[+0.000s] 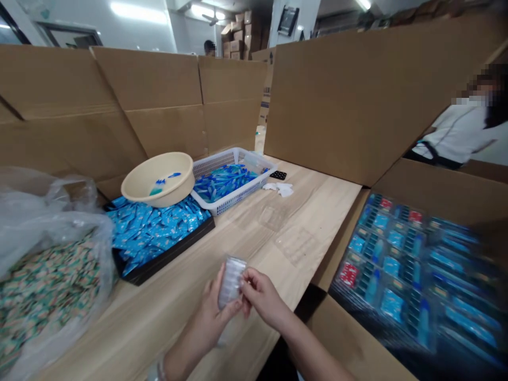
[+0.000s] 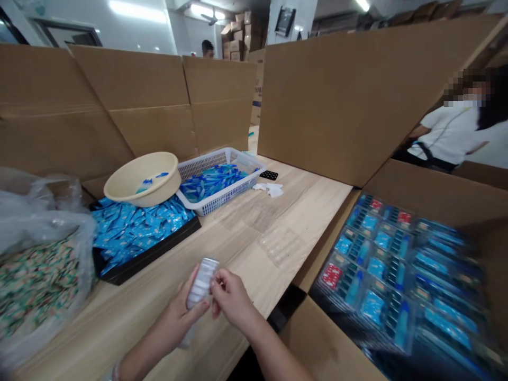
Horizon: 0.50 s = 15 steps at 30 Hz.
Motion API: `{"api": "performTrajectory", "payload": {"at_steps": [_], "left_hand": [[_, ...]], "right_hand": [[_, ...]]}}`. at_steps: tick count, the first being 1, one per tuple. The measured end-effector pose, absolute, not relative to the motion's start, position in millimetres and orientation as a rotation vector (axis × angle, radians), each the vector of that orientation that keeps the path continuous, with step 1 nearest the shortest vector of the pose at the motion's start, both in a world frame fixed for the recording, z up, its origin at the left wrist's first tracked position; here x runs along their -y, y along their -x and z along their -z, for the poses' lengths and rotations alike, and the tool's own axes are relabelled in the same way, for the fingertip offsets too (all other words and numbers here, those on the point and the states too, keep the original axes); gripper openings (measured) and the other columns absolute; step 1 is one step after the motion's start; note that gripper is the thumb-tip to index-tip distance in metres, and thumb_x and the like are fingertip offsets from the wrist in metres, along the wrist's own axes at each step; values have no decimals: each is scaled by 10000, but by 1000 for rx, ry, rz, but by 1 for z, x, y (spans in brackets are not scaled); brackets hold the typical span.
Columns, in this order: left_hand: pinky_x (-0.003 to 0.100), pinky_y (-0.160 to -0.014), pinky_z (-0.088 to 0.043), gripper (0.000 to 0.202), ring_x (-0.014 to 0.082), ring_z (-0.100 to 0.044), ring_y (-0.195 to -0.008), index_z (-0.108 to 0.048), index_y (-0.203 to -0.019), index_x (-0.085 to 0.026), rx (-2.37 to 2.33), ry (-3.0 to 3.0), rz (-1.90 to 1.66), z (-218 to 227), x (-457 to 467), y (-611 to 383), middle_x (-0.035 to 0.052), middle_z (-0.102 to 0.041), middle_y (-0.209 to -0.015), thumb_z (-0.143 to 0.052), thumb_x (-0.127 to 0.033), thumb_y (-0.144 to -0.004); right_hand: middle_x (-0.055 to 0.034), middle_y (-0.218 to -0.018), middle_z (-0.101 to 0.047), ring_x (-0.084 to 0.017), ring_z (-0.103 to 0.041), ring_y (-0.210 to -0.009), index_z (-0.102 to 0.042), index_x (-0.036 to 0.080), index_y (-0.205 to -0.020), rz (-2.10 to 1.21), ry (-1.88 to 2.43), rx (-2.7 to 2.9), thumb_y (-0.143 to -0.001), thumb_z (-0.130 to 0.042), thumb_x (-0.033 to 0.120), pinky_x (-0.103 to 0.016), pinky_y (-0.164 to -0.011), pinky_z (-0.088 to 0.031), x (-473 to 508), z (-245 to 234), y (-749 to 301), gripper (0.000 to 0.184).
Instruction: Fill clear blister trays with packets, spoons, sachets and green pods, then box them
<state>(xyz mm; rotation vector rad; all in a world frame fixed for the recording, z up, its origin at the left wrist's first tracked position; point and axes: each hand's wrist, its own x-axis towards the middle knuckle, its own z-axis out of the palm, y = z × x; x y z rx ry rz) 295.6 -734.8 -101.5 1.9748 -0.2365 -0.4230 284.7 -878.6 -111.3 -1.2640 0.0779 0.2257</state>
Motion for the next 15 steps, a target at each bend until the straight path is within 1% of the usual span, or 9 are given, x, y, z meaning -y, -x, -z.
{"api": "performTrajectory", "payload": {"at_steps": [2,3,4,6,8,10,12,14,15], "left_hand": [[383,-995,-277,741,262,-378,-1185,-276,-1327,-151,222,-2000,350,100,721,-298,134,-422,-1275,-553,-446,-706],[380,-999,-272,732,261,-369,-1194,-277,-1324,-149,171,-1999,305,99,711,-301,128,-419,-1282,-549,-439,-710],[374,-1001,-271,729,260,-365,-1199,-278,-1320,-150,82,-1994,254,97,700,-304,118,-421,-1286,-550,-438,-708],[363,-990,-294,744,265,-385,-1186,-274,-1312,-147,-148,-1966,190,91,677,-310,109,-435,-1279,-558,-445,-692],[371,-950,-348,745,271,-452,-1127,-266,-1307,-144,-335,-1860,268,82,659,-316,115,-462,-1256,-546,-458,-691],[374,-905,-397,706,260,-514,-1056,-302,-1283,-144,-398,-1691,447,73,651,-319,115,-491,-1231,-526,-471,-699],[352,-896,-412,649,237,-529,-1042,-371,-1240,-159,-402,-1537,572,69,650,-320,89,-507,-1223,-518,-490,-702],[335,-899,-411,605,225,-531,-1045,-449,-1182,-170,-428,-1441,635,71,653,-320,60,-540,-1191,-521,-520,-694],[335,-899,-411,587,224,-538,-1037,-475,-1161,-174,-446,-1397,661,74,655,-320,49,-564,-1159,-520,-528,-695]], "right_hand": [[88,-406,-432,-38,-361,-259,-445,170,-650,-219,1352,-93,-728,-534,437,-138,-275,-238,874,111,-289,293],[84,-427,-449,-33,-353,-255,-446,168,-649,-203,1327,-120,-722,-541,436,-139,-267,-239,874,114,-292,294],[76,-468,-480,-32,-368,-266,-445,168,-655,-186,1270,-156,-706,-559,436,-143,-271,-267,875,120,-297,295],[57,-561,-530,-41,-427,-316,-440,172,-673,-147,1134,-234,-661,-604,438,-165,-315,-360,880,138,-309,312],[45,-595,-538,-60,-480,-378,-439,175,-675,-137,1082,-287,-623,-630,439,-208,-398,-440,886,158,-323,329],[28,-573,-532,-98,-520,-428,-447,176,-658,-152,1279,-330,-648,-589,449,-259,-464,-471,893,173,-337,308],[5,-545,-528,-142,-539,-462,-483,173,-680,-129,1602,-393,-699,-522,437,-296,-488,-462,904,177,-352,267],[-32,-602,-559,-185,-570,-577,-533,167,-792,-28,1832,-455,-733,-494,378,-321,-567,-452,922,172,-369,223],[-59,-683,-585,-202,-577,-681,-545,165,-868,55,1946,-478,-744,-491,335,-336,-646,-441,933,167,-378,218]]}}
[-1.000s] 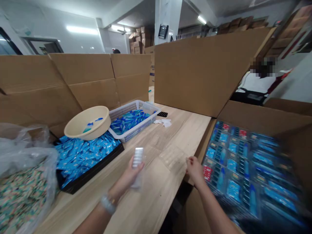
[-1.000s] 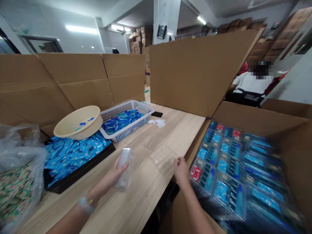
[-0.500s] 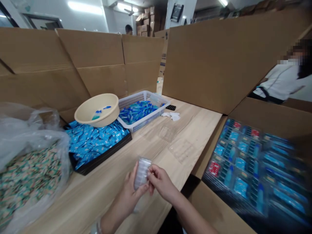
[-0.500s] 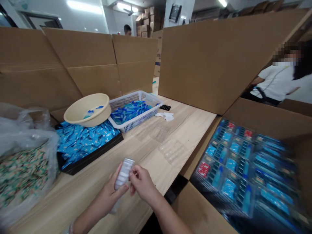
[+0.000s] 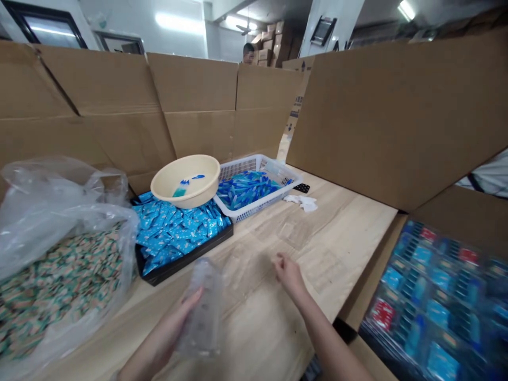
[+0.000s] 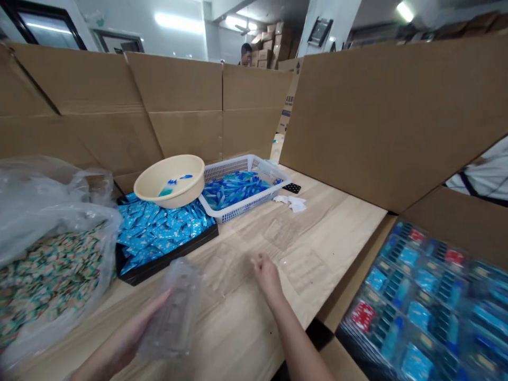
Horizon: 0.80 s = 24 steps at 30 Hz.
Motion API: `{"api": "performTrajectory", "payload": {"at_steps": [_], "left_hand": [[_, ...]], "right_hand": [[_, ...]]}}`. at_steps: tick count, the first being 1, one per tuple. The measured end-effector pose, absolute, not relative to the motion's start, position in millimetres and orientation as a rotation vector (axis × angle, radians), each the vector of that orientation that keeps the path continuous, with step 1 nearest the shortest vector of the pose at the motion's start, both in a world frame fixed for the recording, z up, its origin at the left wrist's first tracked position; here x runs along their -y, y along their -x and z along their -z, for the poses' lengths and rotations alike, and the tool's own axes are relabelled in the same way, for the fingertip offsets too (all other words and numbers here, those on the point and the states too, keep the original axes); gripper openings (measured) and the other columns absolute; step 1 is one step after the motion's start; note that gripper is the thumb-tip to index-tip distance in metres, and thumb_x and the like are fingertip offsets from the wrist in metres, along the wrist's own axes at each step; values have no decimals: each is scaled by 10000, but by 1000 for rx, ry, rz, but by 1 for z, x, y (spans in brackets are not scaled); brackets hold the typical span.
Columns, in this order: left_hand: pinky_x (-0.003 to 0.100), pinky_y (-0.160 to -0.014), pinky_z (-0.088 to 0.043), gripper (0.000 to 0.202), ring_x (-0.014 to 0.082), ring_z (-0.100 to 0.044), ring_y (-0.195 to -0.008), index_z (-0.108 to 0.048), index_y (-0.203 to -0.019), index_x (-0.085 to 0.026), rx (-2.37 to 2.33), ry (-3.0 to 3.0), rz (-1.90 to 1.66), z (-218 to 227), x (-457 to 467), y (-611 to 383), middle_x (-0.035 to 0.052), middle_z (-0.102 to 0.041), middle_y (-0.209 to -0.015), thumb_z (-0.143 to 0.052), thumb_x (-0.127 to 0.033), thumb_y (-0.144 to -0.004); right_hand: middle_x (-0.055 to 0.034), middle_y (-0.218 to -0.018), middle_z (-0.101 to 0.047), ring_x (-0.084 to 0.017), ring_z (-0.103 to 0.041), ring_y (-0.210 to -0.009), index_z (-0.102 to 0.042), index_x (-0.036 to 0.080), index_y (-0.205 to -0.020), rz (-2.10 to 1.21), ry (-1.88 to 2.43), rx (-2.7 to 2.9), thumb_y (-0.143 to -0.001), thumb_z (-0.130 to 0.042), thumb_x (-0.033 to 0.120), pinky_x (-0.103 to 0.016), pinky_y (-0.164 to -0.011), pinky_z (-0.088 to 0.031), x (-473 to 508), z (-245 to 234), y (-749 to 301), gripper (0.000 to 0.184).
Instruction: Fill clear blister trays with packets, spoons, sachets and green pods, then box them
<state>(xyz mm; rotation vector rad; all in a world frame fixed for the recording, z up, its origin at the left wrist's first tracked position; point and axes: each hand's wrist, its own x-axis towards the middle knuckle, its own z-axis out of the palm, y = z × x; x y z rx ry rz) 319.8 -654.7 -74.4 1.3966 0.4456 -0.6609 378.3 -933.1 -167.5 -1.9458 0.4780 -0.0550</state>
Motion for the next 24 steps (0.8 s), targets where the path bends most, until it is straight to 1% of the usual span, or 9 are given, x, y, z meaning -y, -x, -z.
{"api": "performTrajectory", "payload": {"at_steps": [3,6,8,10,13,15,18,21,24], "left_hand": [[358,-895,-414,538,233,-567,-997,-536,-1107,-184,-469,-1245,728,87,660,-320,35,-632,-1041,-516,-540,-703],[371,-885,-425,534,246,-579,-977,-565,-1081,-187,-471,-1121,759,97,663,-321,48,-652,-993,-514,-559,-701],[378,-874,-434,567,251,-584,-969,-544,-1114,-177,-498,-1110,765,99,661,-321,66,-649,-999,-518,-562,-698],[382,-873,-436,622,253,-582,-974,-502,-1164,-163,-527,-1133,748,98,657,-321,83,-639,-1023,-526,-566,-691],[357,-902,-421,643,240,-570,-999,-489,-1177,-159,-568,-1173,670,92,648,-321,82,-619,-1070,-542,-562,-679],[353,-911,-415,629,238,-574,-992,-498,-1167,-167,-598,-1197,641,86,644,-319,73,-623,-1064,-555,-553,-673],[364,-903,-420,652,245,-585,-968,-478,-1187,-178,-592,-1223,634,77,646,-315,64,-643,-1023,-577,-547,-660],[359,-905,-416,676,243,-583,-971,-455,-1212,-186,-522,-1233,626,69,652,-308,52,-650,-1009,-587,-544,-654],[356,-906,-413,674,241,-584,-965,-466,-1200,-172,-493,-1230,636,65,652,-301,58,-644,-1019,-586,-547,-652]], "right_hand": [[-136,-967,-583,-242,-492,-967,-567,146,-981,239,2540,-484,-777,-449,223,-402,-877,-304,964,157,-407,248],[-144,-974,-592,-267,-470,-975,-630,128,-864,176,2924,-402,-789,-422,187,-471,-925,-194,970,161,-422,230],[-126,-928,-606,-257,-483,-940,-649,136,-804,139,2931,-355,-800,-399,172,-464,-920,-196,961,168,-419,253],[-121,-912,-609,-247,-488,-921,-655,138,-819,139,2960,-304,-813,-371,158,-440,-906,-223,947,173,-408,284],[-136,-1032,-582,-254,-459,-990,-618,146,-995,243,2974,-147,-823,-380,201,-430,-919,-218,925,174,-383,298],[-119,-1167,-524,-257,-409,-1074,-548,183,-1126,262,2919,222,-819,-418,292,-431,-949,-192,906,176,-366,351],[-83,-1245,-476,-244,-415,-1071,-486,229,-1199,150,2787,617,-810,-423,414,-416,-935,-235,867,183,-352,435],[-99,-1280,-443,-262,-424,-1075,-457,217,-1231,156,2803,425,-824,-394,429,-426,-910,-265,839,186,-355,463],[-127,-1325,-380,-306,-328,-1180,-431,179,-1256,297,2861,24,-824,-387,421,-466,-952,-198,864,183,-355,497]]}}
